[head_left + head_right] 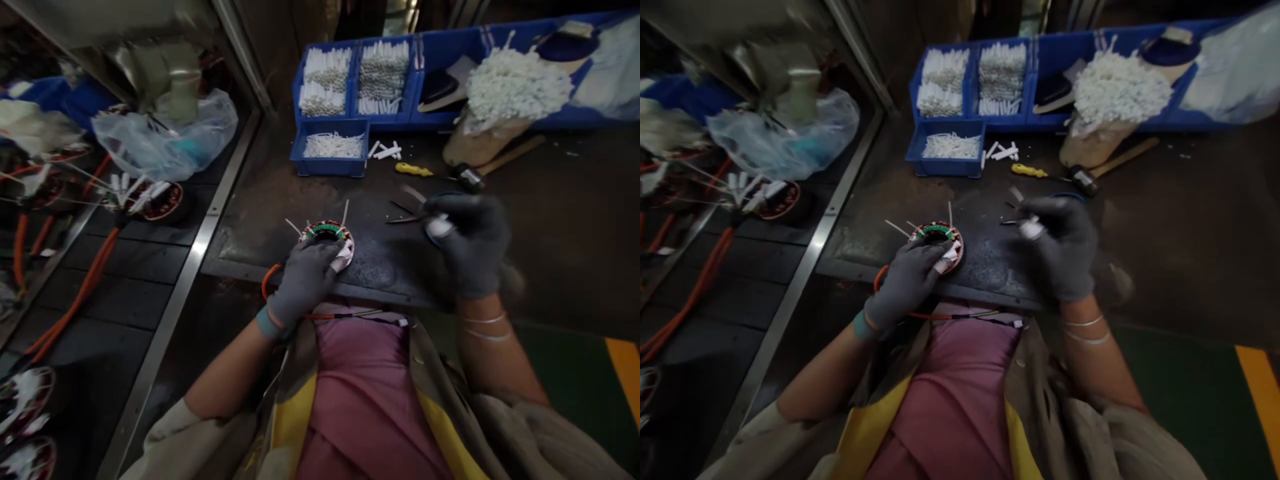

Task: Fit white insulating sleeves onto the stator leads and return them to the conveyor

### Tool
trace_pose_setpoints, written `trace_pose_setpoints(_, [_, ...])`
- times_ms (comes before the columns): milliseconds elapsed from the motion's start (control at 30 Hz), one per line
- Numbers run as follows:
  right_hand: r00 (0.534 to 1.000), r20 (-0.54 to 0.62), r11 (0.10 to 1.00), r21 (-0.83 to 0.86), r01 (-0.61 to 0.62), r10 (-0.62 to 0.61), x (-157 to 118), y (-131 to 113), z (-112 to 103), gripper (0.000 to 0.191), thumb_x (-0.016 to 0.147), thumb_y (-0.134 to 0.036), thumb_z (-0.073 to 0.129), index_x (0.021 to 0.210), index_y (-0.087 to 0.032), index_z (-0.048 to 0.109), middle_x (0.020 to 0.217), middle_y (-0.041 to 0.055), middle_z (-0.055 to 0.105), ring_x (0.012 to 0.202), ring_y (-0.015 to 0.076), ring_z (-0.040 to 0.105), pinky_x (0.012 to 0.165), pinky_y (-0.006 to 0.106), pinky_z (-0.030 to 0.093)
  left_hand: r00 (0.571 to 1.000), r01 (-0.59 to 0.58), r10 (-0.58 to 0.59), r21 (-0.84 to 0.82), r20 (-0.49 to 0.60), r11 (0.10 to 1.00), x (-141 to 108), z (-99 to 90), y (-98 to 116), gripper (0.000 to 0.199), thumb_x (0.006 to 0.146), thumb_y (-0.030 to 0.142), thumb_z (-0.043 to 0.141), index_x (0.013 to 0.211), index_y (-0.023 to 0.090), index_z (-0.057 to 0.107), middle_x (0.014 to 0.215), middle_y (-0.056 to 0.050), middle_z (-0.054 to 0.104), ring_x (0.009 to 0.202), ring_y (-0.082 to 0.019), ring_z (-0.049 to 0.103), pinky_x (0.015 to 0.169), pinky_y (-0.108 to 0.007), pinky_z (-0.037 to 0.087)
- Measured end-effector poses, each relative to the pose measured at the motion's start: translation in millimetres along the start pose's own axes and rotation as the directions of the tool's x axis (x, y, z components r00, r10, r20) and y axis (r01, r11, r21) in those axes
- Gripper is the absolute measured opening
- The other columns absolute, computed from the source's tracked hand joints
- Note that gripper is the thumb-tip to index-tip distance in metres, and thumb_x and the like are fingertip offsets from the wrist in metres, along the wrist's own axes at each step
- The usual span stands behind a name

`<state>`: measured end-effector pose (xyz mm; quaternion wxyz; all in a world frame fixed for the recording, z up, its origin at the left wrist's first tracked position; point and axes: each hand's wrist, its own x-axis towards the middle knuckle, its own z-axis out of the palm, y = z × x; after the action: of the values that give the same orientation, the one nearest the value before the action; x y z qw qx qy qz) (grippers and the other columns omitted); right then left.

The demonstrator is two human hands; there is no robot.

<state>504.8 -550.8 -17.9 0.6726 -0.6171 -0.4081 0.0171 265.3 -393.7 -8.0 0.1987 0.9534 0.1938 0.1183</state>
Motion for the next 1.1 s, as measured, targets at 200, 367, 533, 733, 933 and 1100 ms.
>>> trace_pose_setpoints(200, [0.91,0.337,0.909,0.249,-0.333,0.241,-94,-14,10,0.016,0.097,-0.041,0.076,0.096,-0.025,0.08,0.092,0.0036,0.081,0.083,0.0208,0.077,0.075,0.033,0.063,0.997,-0.035,0.033,0.032,0.067,0.999,3,-6.5,-3,0.042,0.111,0.034,0.043,0.142,0.017,0.067,0.134,-0.01,0.075,0.127,-0.026,0.068,0.119,-0.048,0.044])
trace_pose_setpoints(367, [0.814,0.535,0.886,0.234,-0.4,0.226,-123,-11,5,0.024,0.098,-0.048,0.075,0.1,-0.025,0.082,0.093,0.0051,0.082,0.083,0.0199,0.079,0.075,0.028,0.063,0.989,-0.071,0.064,0.046,0.131,0.996,2,-9.2,-5,0.047,0.112,0.035,0.038,0.147,0.015,0.063,0.139,-0.012,0.072,0.131,-0.028,0.066,0.121,-0.052,0.042])
trace_pose_setpoints(533, [0.764,0.604,0.898,0.175,-0.404,0.226,-125,-12,5,0.026,0.1,-0.048,0.072,0.102,-0.024,0.082,0.095,0.006,0.082,0.086,0.0194,0.079,0.078,0.027,0.062,0.989,-0.064,0.051,0.089,0.139,0.994,2,-8.1,-6,0.047,0.111,0.034,0.039,0.148,0.016,0.061,0.137,-0.013,0.072,0.129,-0.028,0.066,0.123,-0.053,0.04])
trace_pose_setpoints(733, [0.751,0.616,0.904,0.144,-0.402,0.236,-123,-15,3,0.03,0.1,-0.052,0.071,0.101,-0.024,0.083,0.096,0.0064,0.082,0.086,0.0204,0.079,0.078,0.029,0.062,0.989,-0.078,0.06,0.132,0.134,0.988,2,-8.7,-3,0.046,0.111,0.034,0.04,0.146,0.015,0.063,0.127,-0.013,0.076,0.118,-0.028,0.07,0.119,-0.051,0.044])
trace_pose_setpoints(933, [0.859,0.47,0.952,0.109,-0.287,0.205,-98,-12,53,0.021,0.101,-0.044,0.071,0.104,-0.027,0.083,0.103,0.0043,0.083,0.095,0.0215,0.078,0.088,0.034,0.061,0.994,-0.058,0.041,0.167,0.106,0.984,0,-9.0,-2,0.044,0.11,0.033,0.044,0.146,0.018,0.063,0.119,-0.011,0.078,0.11,-0.025,0.072,0.122,-0.052,0.042])
trace_pose_setpoints(1100, [0.957,0.266,0.993,-0.027,-0.113,0.116,-77,-16,87,0.012,0.099,-0.031,0.072,0.106,-0.028,0.081,0.113,0.0051,0.08,0.105,0.0225,0.074,0.094,0.038,0.059,1.0,-0.006,0.006,0.044,-0.019,0.999,-4,0.8,-3,0.042,0.105,0.028,0.052,0.145,0.02,0.064,0.128,-0.009,0.077,0.123,-0.026,0.069,0.121,-0.05,0.044])
